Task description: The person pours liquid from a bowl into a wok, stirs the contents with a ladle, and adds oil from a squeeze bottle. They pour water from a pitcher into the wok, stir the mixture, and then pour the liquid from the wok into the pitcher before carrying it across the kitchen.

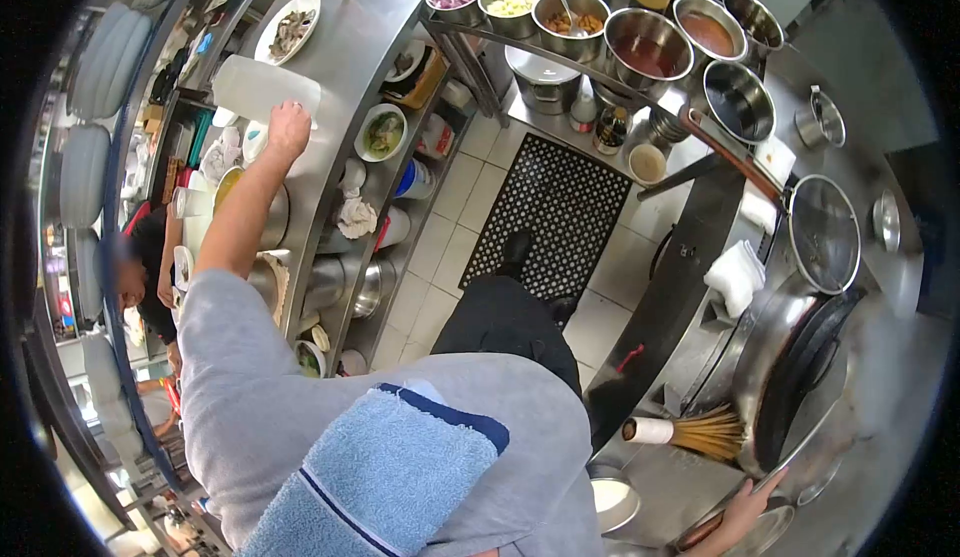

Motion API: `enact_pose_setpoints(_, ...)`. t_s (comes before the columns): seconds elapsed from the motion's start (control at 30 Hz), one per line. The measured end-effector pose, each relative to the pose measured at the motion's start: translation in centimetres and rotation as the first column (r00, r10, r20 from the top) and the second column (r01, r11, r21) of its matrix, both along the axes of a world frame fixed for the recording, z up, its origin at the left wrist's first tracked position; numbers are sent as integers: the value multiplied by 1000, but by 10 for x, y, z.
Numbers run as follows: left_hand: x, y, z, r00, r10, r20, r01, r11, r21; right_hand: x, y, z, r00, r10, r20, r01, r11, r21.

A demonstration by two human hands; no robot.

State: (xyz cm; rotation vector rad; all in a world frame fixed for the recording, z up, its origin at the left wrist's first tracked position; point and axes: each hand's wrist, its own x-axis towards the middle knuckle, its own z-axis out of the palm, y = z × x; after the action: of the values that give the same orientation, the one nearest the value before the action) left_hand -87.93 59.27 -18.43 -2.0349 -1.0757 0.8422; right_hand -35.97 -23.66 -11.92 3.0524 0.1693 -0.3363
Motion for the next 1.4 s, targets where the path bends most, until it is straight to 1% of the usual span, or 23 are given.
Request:
enact_pose_setpoints(0.07,-2,8,-4,993,-13,-115,7,998,-55,0,-37,-16,993,97,70,-103,990,96)
enact_pose_setpoints(0.1,-1,15,-5,985,-24,-170,12,997,-76,1,-47,-20,999,40,32,-42,998,55)
enact_pose_setpoints(0.2,-15,36,-26,980,139,-144,-147,988,-50,-25,-45,-14,995,87,45,-93,982,163)
enact_pose_setpoints(0.27,-30,55,-40,966,213,-146,-224,973,-59,-33,-61,-17,998,56,20,-59,989,138)
enact_pose_setpoints(0.33,-40,70,-49,930,367,-6,-365,921,-135,-37,-80,-15,999,38,4,-38,993,109)
enact_pose_setpoints(0.4,-46,73,-50,977,196,-84,-209,960,-186,-38,-80,-8,1000,-11,-29,13,996,89)
enact_pose_setpoints(0.5,-18,51,-20,995,98,-38,-104,970,-221,-33,-93,-17,999,-35,4,35,998,54)
enact_pose_setpoints(0.6,-4,58,-17,947,190,259,-143,971,-189,14,-131,-48,998,-20,67,19,1000,19)
enact_pose_setpoints(0.63,5,53,-8,933,168,317,-119,979,-167,32,-132,-56,996,-10,87,9,1000,6)
enact_pose_setpoints(0.73,52,10,49,886,88,455,-42,993,-112,77,-123,-76,997,-65,36,54,970,237)
enact_pose_setpoints(0.77,72,-12,74,873,52,485,-2,995,-103,87,-120,-86,987,30,155,-67,968,240)
enact_pose_setpoints(0.83,104,-49,113,816,-65,574,114,992,-50,119,-123,-116,917,126,379,-255,915,312)
enact_pose_setpoints(0.87,117,-71,127,761,-139,633,187,982,-9,117,-114,-107,987,-83,134,-2,843,538)
enact_pose_setpoints(0.9,129,-96,144,704,-190,685,264,965,-3,112,-69,-77,959,-246,-143,277,684,675)
enact_pose_setpoints(0.93,141,-120,159,632,-245,735,345,938,16,115,-57,-79,945,-285,-161,302,573,761)
enact_pose_setpoints(0.97,154,-144,168,598,-215,772,351,936,-11,115,-50,-81,929,-325,-178,317,448,836)
enact_pose_setpoints(1.0,165,-165,172,562,-190,805,362,932,-33,113,-37,-73,922,-334,-197,333,425,842)
enact_pose_setpoints(1.1,183,-199,158,332,263,906,482,778,-402,88,-4,-51,913,-321,-251,356,330,874)
enact_pose_setpoints(1.13,187,-203,141,253,402,880,561,680,-472,80,1,-47,917,-303,-260,349,293,890)
enact_pose_setpoints(1.2,209,-229,120,50,666,745,720,492,-489,72,1,-42,930,-253,-266,337,304,891)
enact_pose_setpoints(1.27,229,-244,98,57,842,536,819,267,-508,58,4,-33,936,-224,-270,334,330,883)
enact_pose_setpoints(1.33,257,-258,94,106,898,426,874,120,-471,32,19,-12,937,-216,-276,341,373,863)
enact_pose_setpoints(1.4,289,-265,86,134,895,425,928,36,-370,8,40,13,930,-237,-279,359,440,823)
